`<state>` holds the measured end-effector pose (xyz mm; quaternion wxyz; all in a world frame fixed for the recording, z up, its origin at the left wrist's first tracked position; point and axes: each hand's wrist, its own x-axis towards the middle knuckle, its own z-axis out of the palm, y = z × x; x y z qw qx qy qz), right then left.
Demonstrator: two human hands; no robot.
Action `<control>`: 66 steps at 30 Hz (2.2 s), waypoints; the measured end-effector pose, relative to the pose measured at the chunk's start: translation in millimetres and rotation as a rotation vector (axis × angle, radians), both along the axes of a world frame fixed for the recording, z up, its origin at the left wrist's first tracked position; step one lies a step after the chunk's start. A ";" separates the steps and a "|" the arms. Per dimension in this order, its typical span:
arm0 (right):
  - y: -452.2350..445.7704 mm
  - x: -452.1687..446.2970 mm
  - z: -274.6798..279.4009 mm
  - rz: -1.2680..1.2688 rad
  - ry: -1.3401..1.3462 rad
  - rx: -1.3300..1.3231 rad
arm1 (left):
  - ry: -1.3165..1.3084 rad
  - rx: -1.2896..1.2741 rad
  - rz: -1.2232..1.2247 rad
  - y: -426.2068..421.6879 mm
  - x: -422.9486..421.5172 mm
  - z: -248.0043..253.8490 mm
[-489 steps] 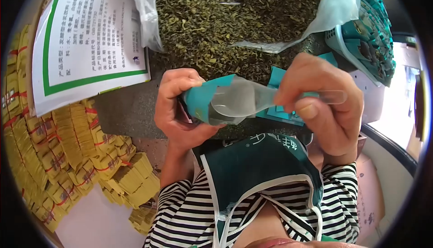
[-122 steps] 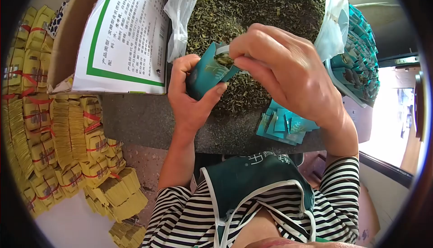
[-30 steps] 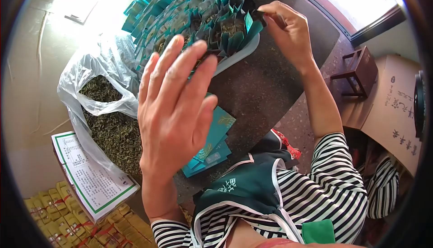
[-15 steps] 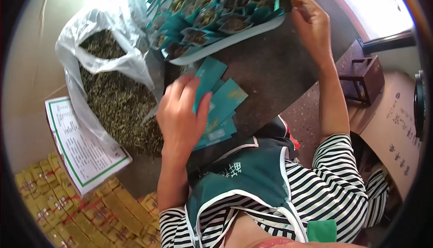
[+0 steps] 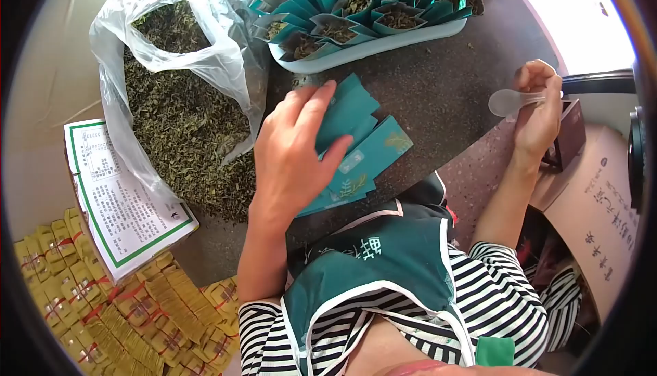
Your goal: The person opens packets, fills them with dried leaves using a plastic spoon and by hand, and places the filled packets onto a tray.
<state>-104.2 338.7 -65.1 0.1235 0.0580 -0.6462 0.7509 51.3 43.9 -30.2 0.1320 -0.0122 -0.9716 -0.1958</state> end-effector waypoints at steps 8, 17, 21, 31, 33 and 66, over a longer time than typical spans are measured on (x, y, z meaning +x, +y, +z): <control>-56.8 62.0 47.8 0.405 -0.057 0.006 | 0.245 0.465 -0.114 -18.6 54.6 4.1; -122.4 94.3 76.8 0.697 0.211 0.126 | 0.475 0.233 -0.001 -20.4 95.4 1.8; -130.7 101.9 79.5 0.790 0.127 0.095 | 0.475 0.165 0.016 -24.4 100.9 -0.3; -148.8 103.3 63.0 0.831 0.017 0.308 | 0.377 0.288 0.062 -24.2 98.8 -29.9; -152.4 104.4 57.1 0.813 0.065 0.262 | 0.308 0.281 0.099 -28.8 102.4 -33.8; -187.4 131.2 -42.6 0.651 -0.016 -0.015 | 0.014 -0.176 0.036 -53.6 113.1 -33.0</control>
